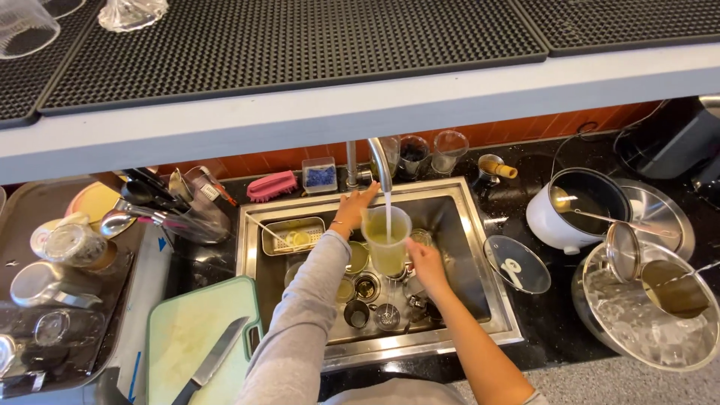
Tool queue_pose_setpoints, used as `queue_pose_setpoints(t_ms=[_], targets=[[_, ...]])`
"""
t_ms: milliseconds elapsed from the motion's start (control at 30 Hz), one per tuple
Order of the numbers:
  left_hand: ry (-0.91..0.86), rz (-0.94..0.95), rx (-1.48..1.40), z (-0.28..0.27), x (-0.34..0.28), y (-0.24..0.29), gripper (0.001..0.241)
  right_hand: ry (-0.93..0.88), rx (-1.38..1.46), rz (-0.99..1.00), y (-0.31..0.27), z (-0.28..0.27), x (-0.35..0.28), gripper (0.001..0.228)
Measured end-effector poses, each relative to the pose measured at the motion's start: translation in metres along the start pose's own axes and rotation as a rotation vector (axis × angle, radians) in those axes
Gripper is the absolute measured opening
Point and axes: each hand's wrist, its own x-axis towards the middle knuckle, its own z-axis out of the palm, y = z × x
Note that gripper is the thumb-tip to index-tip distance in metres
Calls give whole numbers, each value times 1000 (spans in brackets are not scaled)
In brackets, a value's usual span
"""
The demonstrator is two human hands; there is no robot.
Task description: The person scoops ice from a sink into a pitcher, carries the pitcher to a counter, and pours a yellow liquid from the pitcher into an ice-filled metal bowl. They then hold the bowl's lid aside and stir the liquid inside the bowl with a small utensil.
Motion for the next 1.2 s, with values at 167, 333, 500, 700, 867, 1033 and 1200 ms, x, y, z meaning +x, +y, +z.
queue_pose_setpoints(t_ms=[167,333,500,700,867,1033,1200], targets=[[43,33,-46,18,8,-8,79,-1,70,-79,18,7,11,46],[4,16,-30,0,4,4,89,12,136,-82,35,-6,25,52],[-9,5,-20,19,9,-7,92,40,-63,-207,5,-4,4,52],[-5,-10,-53,4,-2,6,87,165,-14,-246,20,-5,20,59],[-68,-14,-66,5,1,5,87,185,82,-253,20,-6,29,59],[-65,19,-4,21,-3,-3,91,173,132,-237,26,-5,31,58],[-48,-16,7,8,-1,5,78,135,367,-172,19,-13,35,59]])
